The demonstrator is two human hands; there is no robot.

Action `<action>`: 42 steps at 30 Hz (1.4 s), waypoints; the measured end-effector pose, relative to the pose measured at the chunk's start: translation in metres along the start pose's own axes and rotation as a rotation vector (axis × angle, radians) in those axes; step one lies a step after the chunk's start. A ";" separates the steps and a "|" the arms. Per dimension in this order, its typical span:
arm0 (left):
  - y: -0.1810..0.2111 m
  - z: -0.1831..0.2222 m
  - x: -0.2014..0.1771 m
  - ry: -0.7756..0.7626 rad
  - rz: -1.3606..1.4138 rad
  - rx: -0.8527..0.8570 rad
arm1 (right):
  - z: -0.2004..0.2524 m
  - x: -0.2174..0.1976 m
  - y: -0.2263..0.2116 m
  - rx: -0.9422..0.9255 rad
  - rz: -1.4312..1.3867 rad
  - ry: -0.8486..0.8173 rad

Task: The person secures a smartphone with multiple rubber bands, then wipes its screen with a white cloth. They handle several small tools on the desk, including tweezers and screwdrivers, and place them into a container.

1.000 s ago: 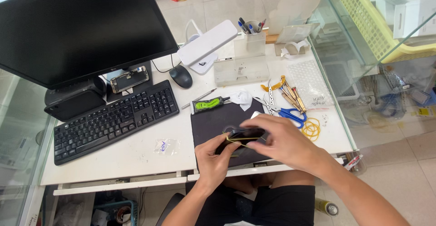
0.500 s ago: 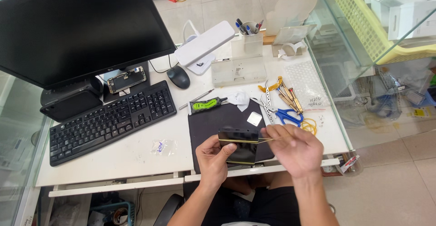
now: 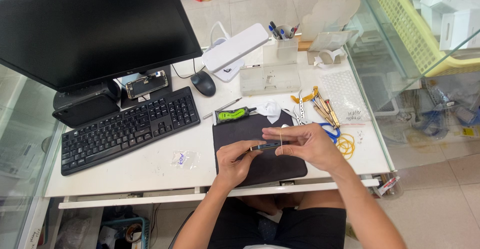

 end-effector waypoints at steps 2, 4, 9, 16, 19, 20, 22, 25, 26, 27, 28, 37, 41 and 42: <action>0.003 -0.005 0.002 -0.040 -0.055 0.019 | -0.002 -0.006 -0.001 0.077 0.086 0.043; 0.007 -0.009 0.005 -0.054 -0.080 0.030 | -0.004 -0.009 -0.010 0.061 0.275 0.055; 0.026 -0.013 0.012 -0.067 -0.104 0.181 | -0.007 -0.004 -0.034 -0.061 0.705 0.015; 0.026 -0.002 0.030 -0.097 -0.174 0.256 | -0.006 0.021 -0.045 -0.115 1.314 -0.150; 0.007 0.000 0.030 -0.066 -0.129 0.116 | -0.006 0.022 -0.055 -0.197 1.377 -0.134; -0.004 0.000 0.028 -0.035 -0.086 0.024 | -0.010 0.015 -0.064 -0.251 1.210 -0.081; -0.030 0.007 0.023 0.025 0.124 -0.236 | -0.007 0.003 -0.069 -0.330 0.871 0.066; -0.063 0.011 0.025 0.134 0.483 -0.554 | -0.007 -0.008 -0.057 -0.400 0.478 0.245; -0.068 0.011 0.025 0.136 0.501 -0.574 | -0.010 -0.006 -0.045 -0.383 0.411 0.266; -0.071 0.010 0.026 0.123 0.516 -0.595 | -0.011 -0.006 -0.033 -0.364 0.339 0.301; -0.070 0.008 0.025 0.119 0.516 -0.593 | -0.010 -0.007 -0.024 -0.368 0.308 0.313; -0.050 -0.020 -0.005 0.086 0.420 -0.338 | -0.010 0.002 -0.017 -0.417 0.439 0.353; -0.057 -0.018 -0.012 0.095 0.380 -0.371 | -0.007 0.010 -0.023 -0.521 0.513 0.383; -0.059 -0.017 -0.014 0.113 0.400 -0.394 | -0.007 0.010 -0.021 -0.521 0.524 0.411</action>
Point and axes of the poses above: each hand's wrist, its own z-axis away from the middle knuckle, its own x-axis out of the palm, y = z × x, the point moved 7 cm from there along -z, towards the middle knuckle, and after that the axes turned 12 degrees about y, right-handed, at the moved point
